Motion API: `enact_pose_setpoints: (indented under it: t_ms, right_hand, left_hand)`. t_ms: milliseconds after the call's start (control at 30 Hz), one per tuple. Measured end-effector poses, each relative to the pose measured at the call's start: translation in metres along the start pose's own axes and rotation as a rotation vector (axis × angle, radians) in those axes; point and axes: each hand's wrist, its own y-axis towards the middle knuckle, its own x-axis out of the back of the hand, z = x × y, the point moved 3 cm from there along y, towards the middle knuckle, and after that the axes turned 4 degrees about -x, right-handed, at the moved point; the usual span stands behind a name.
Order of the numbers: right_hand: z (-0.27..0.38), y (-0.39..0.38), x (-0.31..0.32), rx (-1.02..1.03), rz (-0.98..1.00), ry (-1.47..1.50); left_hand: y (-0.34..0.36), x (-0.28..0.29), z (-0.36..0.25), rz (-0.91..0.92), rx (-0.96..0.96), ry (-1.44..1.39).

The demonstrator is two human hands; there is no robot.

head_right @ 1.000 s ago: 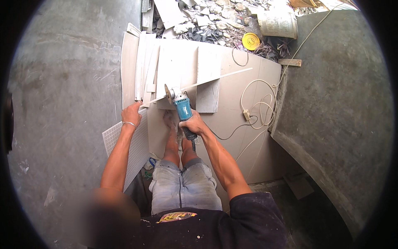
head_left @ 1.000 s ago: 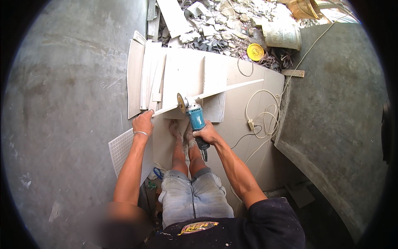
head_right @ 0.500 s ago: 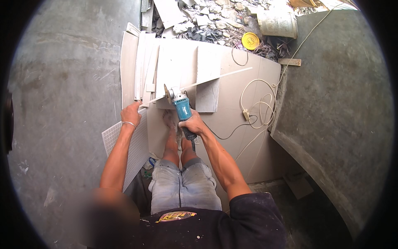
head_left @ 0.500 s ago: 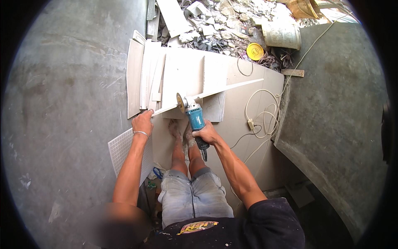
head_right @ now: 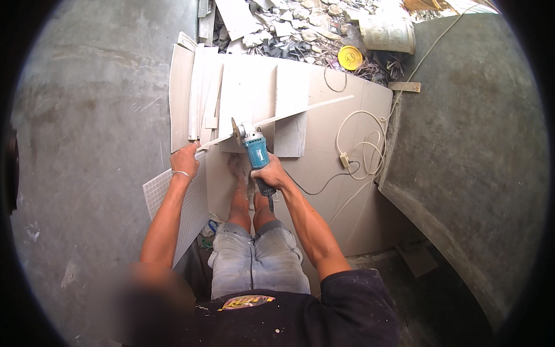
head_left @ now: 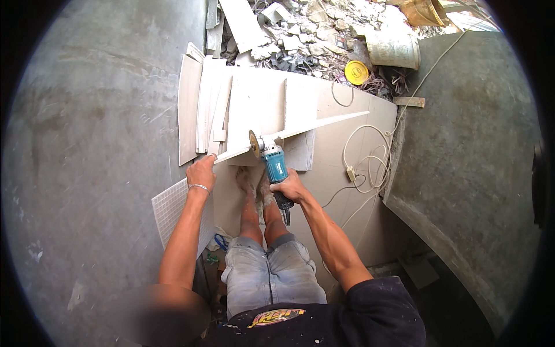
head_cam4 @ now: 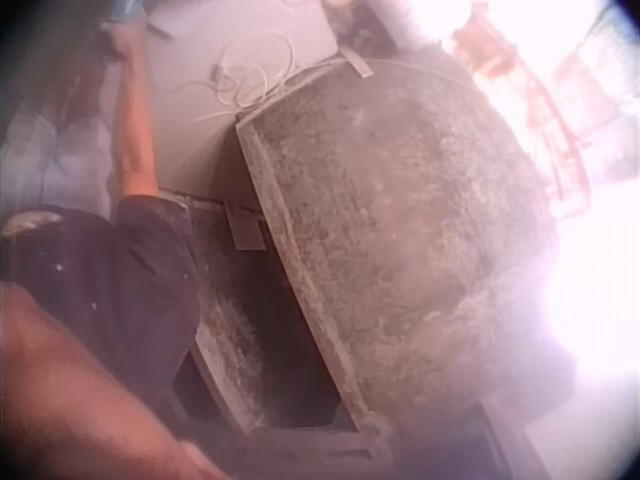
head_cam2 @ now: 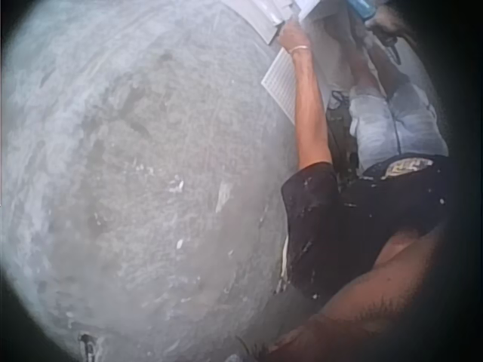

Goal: The person uses an angle grinder to cut a rectangular hole and trim edges on a large ceramic tile. They then move the cut tile and another tile to a nearby area.

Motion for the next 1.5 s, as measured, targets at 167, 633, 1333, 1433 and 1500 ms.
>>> enact_pose_setpoints:
  t_ms: [167,633,1333,1433,1500]
  right_hand:
    - [0.003,-0.004,0.003,0.008,-0.02,-0.021]
    - [0.001,-0.006,0.003,-0.034,0.0,-0.007]
    - [0.158,-0.222,0.072,0.257,-0.132,0.413]
    - [0.171,-0.246,0.091,0.298,-0.196,0.505]
    - [0.175,-0.262,0.103,0.277,-0.223,0.536]
  left_hand:
    - [-0.001,-0.004,0.0,0.013,0.008,-0.014]
    - [-0.006,-0.002,-0.004,-0.012,-0.025,-0.029]
    - [-0.11,-0.088,-0.04,0.367,-0.086,0.023]
    - [-0.113,-0.108,-0.038,0.442,-0.103,-0.076]
    - [-0.106,-0.118,-0.032,0.501,-0.124,-0.119]
